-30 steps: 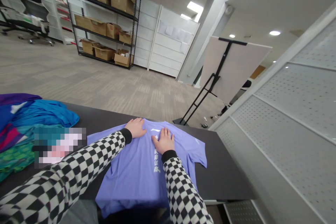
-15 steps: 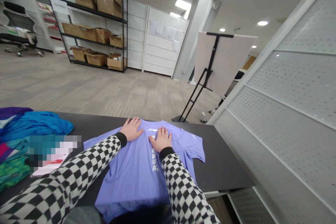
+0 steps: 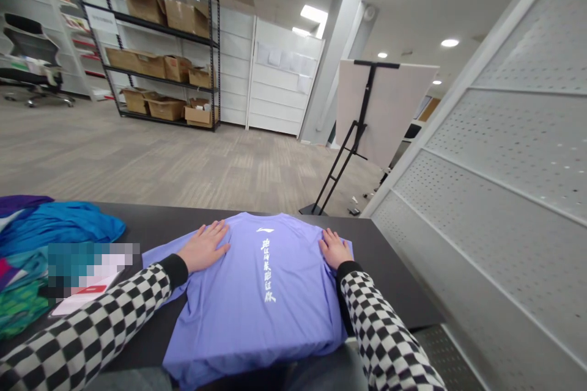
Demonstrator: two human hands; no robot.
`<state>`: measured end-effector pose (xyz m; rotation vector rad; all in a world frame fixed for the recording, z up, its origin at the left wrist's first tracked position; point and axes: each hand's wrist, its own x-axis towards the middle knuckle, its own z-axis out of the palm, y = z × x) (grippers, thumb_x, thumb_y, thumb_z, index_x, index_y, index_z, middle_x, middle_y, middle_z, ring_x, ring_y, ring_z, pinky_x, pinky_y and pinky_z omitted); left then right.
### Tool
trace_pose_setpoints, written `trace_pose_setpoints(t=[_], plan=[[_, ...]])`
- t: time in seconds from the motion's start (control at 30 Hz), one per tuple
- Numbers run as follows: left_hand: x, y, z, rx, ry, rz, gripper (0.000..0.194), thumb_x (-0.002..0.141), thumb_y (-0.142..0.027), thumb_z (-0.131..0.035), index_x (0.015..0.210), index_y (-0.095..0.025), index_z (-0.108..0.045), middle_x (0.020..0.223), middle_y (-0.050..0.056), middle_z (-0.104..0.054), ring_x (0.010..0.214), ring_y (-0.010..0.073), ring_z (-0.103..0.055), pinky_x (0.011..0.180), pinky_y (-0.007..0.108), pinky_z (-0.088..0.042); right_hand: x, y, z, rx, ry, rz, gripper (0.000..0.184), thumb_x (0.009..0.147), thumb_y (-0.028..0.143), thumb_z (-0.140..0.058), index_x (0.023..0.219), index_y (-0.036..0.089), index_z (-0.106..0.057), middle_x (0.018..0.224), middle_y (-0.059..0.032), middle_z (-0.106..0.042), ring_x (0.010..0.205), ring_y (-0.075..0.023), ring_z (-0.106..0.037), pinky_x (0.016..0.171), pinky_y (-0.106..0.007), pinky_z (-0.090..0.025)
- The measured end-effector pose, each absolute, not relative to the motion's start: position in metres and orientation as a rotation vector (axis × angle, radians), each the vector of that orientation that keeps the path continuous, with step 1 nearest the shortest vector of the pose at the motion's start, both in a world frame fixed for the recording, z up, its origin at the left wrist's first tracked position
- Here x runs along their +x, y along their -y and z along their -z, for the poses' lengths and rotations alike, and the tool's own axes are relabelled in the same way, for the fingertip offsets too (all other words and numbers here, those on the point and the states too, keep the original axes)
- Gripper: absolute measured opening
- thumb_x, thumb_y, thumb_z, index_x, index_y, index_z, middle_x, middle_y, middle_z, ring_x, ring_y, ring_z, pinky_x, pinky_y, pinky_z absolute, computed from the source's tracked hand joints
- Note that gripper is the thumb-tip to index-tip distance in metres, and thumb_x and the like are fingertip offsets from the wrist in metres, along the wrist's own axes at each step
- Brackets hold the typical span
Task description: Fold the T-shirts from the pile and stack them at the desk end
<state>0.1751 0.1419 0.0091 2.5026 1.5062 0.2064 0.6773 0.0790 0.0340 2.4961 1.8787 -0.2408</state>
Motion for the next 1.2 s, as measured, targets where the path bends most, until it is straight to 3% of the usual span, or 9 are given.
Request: trace_pose_setpoints(t=[0.13, 0.43, 0.57, 0.7, 0.87, 1.03, 1.1, 1.2], plan=[[0.176, -0.146, -0.006, 2.501, -1.513, -0.217, 0.081, 0.111, -0.060, -0.040, 0.180, -0.017, -0.042, 0.189, 0.016, -0.027, 0.177, 0.0362, -0.024, 0.143, 0.062, -0.015, 0.682, -0.072, -0.026, 2.522, -1.810, 0.209, 0.078, 0.118, 0.062, -0.025, 0.185, 0.022, -0.029, 0.193, -0.0113, -0.018, 0.179, -0.0306, -0.017, 0.139, -0.059, -0.019], [0.182, -0.157, -0.015, 2.516, -1.460, -0.146, 0.085, 0.111, -0.066, -0.039, 0.181, -0.017, -0.038, 0.190, 0.017, -0.023, 0.178, 0.0352, -0.021, 0.143, 0.061, -0.013, 0.698, -0.068, -0.020, 2.543, -1.780, 0.219, 0.086, 0.114, 0.071, -0.028, 0.186, 0.022, -0.026, 0.193, -0.0102, -0.015, 0.179, -0.0346, -0.016, 0.140, -0.060, -0.018], [0.181, -0.161, -0.021, 2.510, -1.424, -0.072, 0.092, 0.109, -0.069, -0.041, 0.182, -0.014, -0.034, 0.191, 0.019, -0.017, 0.179, 0.0373, -0.017, 0.143, 0.063, -0.012, 0.701, -0.066, -0.024, 2.530, -1.770, 0.248, 0.086, 0.114, 0.070, -0.029, 0.186, 0.023, -0.025, 0.193, -0.0117, -0.015, 0.179, -0.0356, -0.014, 0.140, -0.062, -0.017], [0.192, -0.167, -0.037, 2.490, -1.414, 0.022, 0.102, 0.102, -0.071, -0.054, 0.182, -0.011, -0.033, 0.190, 0.023, -0.016, 0.178, 0.0407, -0.018, 0.142, 0.064, -0.013, 0.680, -0.077, -0.044, 2.476, -1.873, 0.185, 0.082, 0.114, 0.066, -0.037, 0.183, 0.022, -0.033, 0.193, -0.0147, -0.018, 0.179, -0.0367, -0.013, 0.140, -0.065, -0.014], [0.245, -0.179, -0.052, 2.527, -1.390, -0.208, 0.075, 0.113, -0.052, -0.040, 0.177, -0.013, -0.043, 0.187, 0.022, -0.032, 0.176, 0.0349, -0.029, 0.142, 0.059, -0.020, 0.615, -0.112, -0.067, 2.361, -2.205, 0.134, 0.074, 0.117, 0.058, -0.035, 0.180, 0.021, -0.041, 0.189, -0.0149, -0.030, 0.177, -0.0327, -0.021, 0.142, -0.059, -0.009], [0.286, -0.189, -0.035, 2.505, -1.417, -0.242, 0.067, 0.114, -0.044, -0.038, 0.173, -0.013, -0.049, 0.182, 0.023, -0.042, 0.173, 0.0360, -0.037, 0.139, 0.059, -0.029, 0.561, -0.146, -0.055, 2.221, -2.403, 0.213, 0.067, 0.115, 0.048, -0.046, 0.176, 0.021, -0.048, 0.182, -0.0161, -0.045, 0.170, -0.0295, -0.039, 0.143, -0.054, -0.011], [0.289, -0.190, -0.024, 2.499, -1.441, -0.260, 0.070, 0.114, -0.046, -0.040, 0.174, -0.011, -0.046, 0.184, 0.024, -0.037, 0.174, 0.0366, -0.032, 0.141, 0.059, -0.024, 0.554, -0.153, -0.045, 2.206, -2.409, 0.253, 0.068, 0.114, 0.048, -0.048, 0.175, 0.020, -0.048, 0.183, -0.0152, -0.044, 0.170, -0.0287, -0.039, 0.142, -0.053, -0.014], [0.286, -0.188, -0.014, 2.522, -1.431, -0.295, 0.083, 0.111, -0.061, -0.045, 0.178, -0.011, -0.040, 0.188, 0.023, -0.029, 0.177, 0.0366, -0.024, 0.144, 0.058, -0.015, 0.554, -0.155, -0.034, 2.219, -2.374, 0.306, 0.073, 0.115, 0.055, -0.044, 0.179, 0.020, -0.042, 0.189, -0.0123, -0.032, 0.175, -0.0278, -0.028, 0.143, -0.052, -0.012]])
